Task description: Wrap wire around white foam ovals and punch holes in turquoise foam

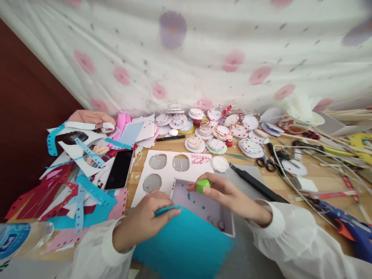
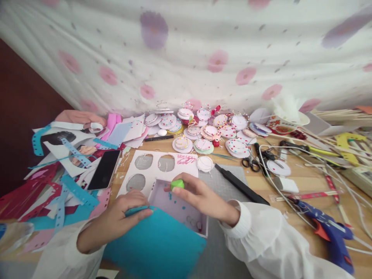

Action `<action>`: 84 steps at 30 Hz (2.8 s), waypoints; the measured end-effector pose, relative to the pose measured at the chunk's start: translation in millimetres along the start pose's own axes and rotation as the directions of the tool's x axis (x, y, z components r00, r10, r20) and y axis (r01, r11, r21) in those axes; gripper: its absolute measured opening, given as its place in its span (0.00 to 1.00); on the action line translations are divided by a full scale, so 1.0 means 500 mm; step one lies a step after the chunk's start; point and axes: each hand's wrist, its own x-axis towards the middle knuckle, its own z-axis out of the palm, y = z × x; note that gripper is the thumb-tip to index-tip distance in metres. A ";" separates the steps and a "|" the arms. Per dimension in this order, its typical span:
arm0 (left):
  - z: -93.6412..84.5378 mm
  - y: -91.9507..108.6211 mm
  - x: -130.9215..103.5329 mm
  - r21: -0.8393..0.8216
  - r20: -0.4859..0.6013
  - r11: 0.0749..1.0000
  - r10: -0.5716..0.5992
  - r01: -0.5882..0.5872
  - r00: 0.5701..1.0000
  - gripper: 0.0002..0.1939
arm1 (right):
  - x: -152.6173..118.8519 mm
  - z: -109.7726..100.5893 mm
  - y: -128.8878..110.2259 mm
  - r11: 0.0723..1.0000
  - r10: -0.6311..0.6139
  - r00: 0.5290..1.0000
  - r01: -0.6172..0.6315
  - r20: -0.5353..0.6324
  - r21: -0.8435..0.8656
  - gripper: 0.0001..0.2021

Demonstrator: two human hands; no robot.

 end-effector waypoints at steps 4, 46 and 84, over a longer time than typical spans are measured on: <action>-0.003 0.013 -0.025 -0.102 -0.045 0.980 -0.176 0.171 0.983 0.16 | -0.043 -0.003 -0.016 1.000 0.016 0.997 -0.016 -0.075 0.006 0.14; 0.065 0.051 0.029 -0.977 0.182 0.021 -0.427 0.211 0.886 0.09 | -0.042 0.002 -0.025 0.882 0.142 0.985 -0.083 0.094 -0.463 0.12; 0.048 0.057 0.066 -0.711 0.237 0.579 -0.337 0.399 0.911 0.14 | 0.003 -0.045 -0.050 0.763 0.207 0.971 -0.085 0.118 -0.640 0.11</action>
